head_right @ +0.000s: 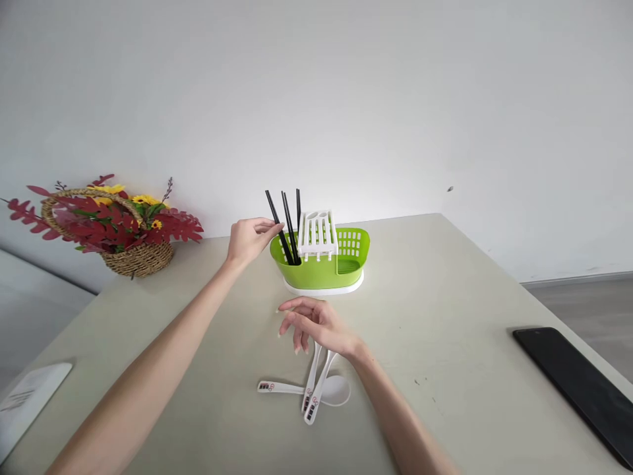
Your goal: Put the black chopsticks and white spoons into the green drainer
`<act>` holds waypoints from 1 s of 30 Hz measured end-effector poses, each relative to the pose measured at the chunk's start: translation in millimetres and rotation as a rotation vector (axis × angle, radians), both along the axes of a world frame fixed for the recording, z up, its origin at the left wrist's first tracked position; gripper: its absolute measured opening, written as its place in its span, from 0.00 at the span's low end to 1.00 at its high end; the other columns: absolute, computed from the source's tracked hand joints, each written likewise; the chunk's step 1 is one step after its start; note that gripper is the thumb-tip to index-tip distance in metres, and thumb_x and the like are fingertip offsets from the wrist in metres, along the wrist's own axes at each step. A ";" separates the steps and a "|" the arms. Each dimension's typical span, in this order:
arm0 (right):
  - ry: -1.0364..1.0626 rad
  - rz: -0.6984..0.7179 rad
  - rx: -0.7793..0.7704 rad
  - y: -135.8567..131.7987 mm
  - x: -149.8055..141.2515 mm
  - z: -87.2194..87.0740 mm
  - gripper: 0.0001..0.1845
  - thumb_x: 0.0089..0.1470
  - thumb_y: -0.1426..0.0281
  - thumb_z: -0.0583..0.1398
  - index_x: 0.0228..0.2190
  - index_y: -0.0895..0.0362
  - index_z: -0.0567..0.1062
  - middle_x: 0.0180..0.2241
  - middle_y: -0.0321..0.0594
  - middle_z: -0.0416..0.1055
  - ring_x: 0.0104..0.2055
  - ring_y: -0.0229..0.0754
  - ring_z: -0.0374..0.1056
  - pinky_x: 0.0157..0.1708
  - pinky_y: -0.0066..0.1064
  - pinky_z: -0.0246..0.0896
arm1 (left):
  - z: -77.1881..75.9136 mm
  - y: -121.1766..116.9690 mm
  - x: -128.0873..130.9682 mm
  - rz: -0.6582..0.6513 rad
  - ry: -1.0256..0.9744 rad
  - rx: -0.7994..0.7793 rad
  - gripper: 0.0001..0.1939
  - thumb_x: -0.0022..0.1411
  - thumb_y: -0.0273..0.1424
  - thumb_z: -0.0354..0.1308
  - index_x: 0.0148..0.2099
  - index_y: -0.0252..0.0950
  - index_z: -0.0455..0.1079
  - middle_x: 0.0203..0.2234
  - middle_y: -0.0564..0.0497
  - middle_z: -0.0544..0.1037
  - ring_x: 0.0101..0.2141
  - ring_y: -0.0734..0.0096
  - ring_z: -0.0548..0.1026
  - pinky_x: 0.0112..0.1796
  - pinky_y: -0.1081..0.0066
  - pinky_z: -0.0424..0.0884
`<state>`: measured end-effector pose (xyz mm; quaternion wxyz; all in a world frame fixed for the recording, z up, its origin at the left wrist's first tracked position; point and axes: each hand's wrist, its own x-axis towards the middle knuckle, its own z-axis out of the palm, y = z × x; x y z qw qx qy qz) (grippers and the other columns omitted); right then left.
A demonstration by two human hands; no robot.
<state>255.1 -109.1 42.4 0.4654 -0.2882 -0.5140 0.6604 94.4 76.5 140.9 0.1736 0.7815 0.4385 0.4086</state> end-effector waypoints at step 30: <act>-0.015 -0.007 0.003 1.2 5.5 0.4 0.24 0.63 0.52 0.65 0.51 0.56 0.75 0.37 0.42 0.81 0.24 0.36 0.73 0.21 0.28 0.64 | -23.7 13.0 -9.7 0.050 -0.075 -0.121 0.22 0.65 0.53 0.61 0.42 0.40 0.81 0.44 0.45 0.86 0.43 0.61 0.82 0.42 0.67 0.74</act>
